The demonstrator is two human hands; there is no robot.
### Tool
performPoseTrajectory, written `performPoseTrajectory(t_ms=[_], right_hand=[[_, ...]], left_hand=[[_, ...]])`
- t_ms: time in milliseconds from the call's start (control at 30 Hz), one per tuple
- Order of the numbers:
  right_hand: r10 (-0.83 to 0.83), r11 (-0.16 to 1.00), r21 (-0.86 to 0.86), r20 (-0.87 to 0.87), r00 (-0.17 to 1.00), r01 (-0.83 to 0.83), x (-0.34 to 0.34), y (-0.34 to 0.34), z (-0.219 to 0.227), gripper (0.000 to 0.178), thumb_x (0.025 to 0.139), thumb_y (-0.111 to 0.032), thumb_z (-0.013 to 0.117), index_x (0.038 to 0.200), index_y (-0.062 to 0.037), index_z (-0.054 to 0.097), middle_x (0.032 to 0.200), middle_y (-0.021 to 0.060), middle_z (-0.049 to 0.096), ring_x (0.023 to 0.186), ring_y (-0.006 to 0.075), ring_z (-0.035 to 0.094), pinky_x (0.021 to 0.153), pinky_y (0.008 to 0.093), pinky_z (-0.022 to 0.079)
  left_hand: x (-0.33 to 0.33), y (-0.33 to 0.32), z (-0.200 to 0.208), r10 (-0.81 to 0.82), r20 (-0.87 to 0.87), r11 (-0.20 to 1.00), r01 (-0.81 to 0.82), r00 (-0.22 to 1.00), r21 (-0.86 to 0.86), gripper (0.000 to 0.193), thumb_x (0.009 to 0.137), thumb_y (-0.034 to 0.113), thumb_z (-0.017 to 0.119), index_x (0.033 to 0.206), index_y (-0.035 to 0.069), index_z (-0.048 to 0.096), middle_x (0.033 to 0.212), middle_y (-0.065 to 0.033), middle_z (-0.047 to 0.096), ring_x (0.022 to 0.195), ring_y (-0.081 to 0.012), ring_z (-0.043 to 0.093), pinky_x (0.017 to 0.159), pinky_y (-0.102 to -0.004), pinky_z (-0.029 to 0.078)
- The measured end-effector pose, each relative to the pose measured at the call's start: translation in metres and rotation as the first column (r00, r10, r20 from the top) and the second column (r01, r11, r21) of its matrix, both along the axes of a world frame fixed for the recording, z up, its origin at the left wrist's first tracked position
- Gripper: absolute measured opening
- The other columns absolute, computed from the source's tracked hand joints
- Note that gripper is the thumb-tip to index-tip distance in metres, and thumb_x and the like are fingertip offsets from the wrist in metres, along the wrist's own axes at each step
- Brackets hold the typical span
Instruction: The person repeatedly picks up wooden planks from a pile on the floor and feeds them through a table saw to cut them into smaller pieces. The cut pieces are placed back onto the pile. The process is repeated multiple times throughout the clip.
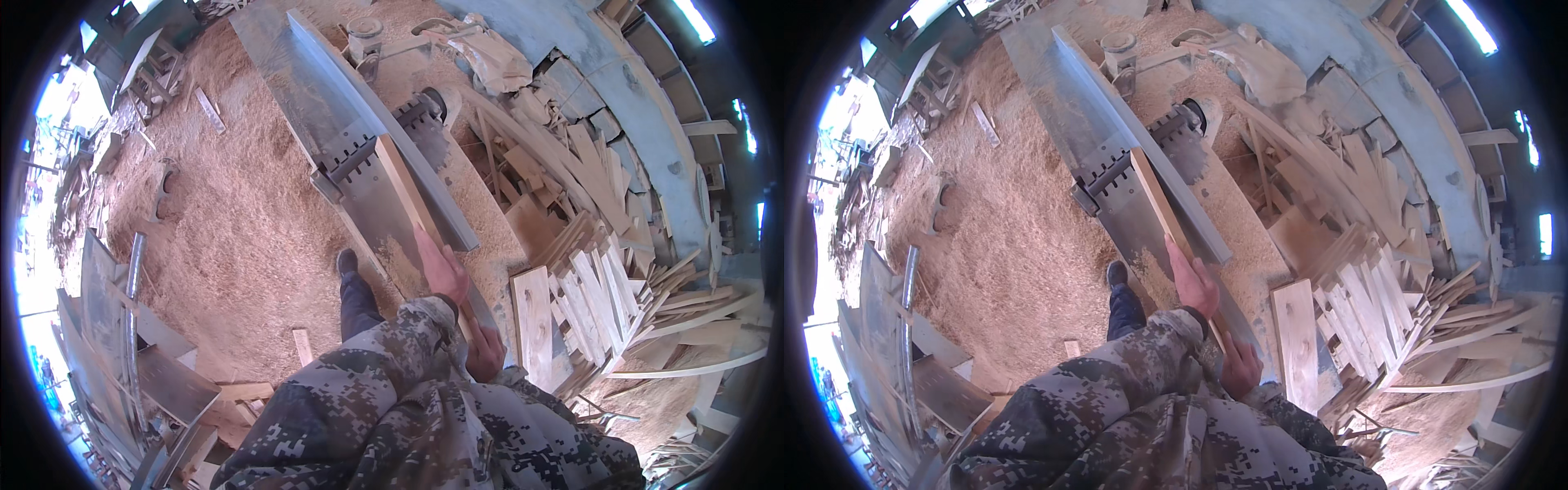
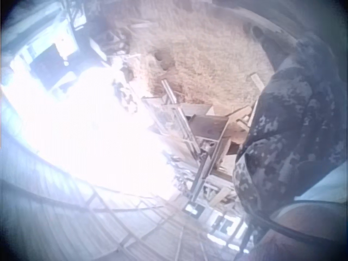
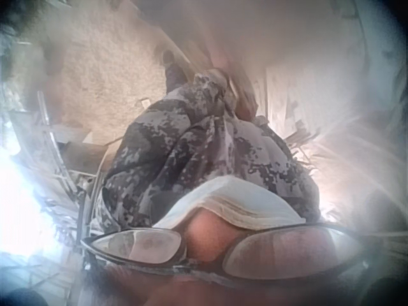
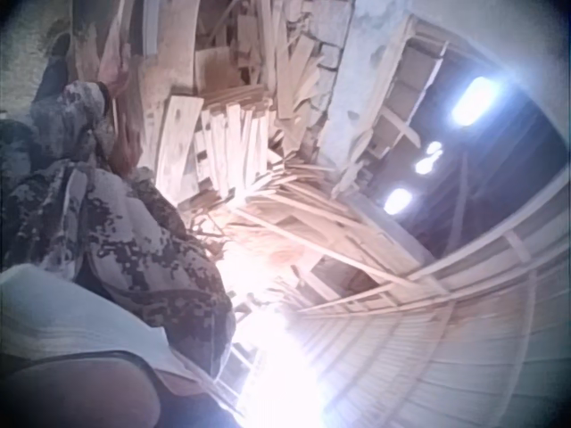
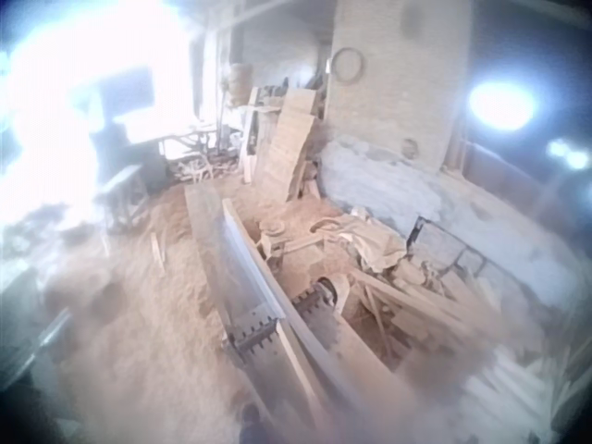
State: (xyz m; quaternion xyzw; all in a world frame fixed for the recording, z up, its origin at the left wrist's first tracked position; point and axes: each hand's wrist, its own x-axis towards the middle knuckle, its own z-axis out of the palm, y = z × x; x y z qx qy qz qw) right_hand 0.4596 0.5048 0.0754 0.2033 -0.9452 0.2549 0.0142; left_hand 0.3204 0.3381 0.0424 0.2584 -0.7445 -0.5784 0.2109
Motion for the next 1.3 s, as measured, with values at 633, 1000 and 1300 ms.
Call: performPoseTrajectory(t_ms=[633,1000,1300], right_hand=[[0.097,0.995,0.015,-0.012,0.995,-0.097,-0.171,-0.177,0.008,0.069,0.081,0.003,0.065,0.149,-0.0041,0.059,0.099,0.0133,0.056,0.093,0.0350,0.062,0.076,0.0460,0.054],[0.088,0.996,0.039,-0.082,0.993,-0.085,-0.305,-0.336,0.000,0.070,0.079,0.001,0.066,0.148,-0.0072,0.060,0.100,0.0117,0.055,0.093,0.0334,0.062,0.074,0.0435,0.057],[0.122,0.992,0.032,-0.127,0.984,-0.119,-0.386,-0.415,-0.020,0.074,0.079,0.002,0.067,0.151,-0.0073,0.055,0.105,0.0131,0.056,0.098,0.0348,0.064,0.075,0.0446,0.059]], left_hand=[[-0.166,-0.176,-0.023,0.118,-0.037,0.982,-0.122,0.992,-0.141,0.066,0.106,0.005,0.049,0.165,-0.010,0.024,0.161,-0.0365,0.042,0.151,-0.0484,0.043,0.124,-0.0442,0.036],[-0.305,-0.339,-0.027,0.146,-0.111,0.970,-0.164,0.983,-0.179,0.061,0.102,0.006,0.054,0.155,-0.014,0.032,0.136,-0.0425,0.056,0.126,-0.0586,0.056,0.110,-0.0540,0.044],[-0.388,-0.435,-0.022,0.118,0.020,0.987,-0.115,0.993,-0.115,0.022,0.102,0.009,0.055,0.115,-0.005,0.045,0.110,-0.0363,0.064,0.109,-0.0572,0.063,0.097,-0.0584,0.047]])
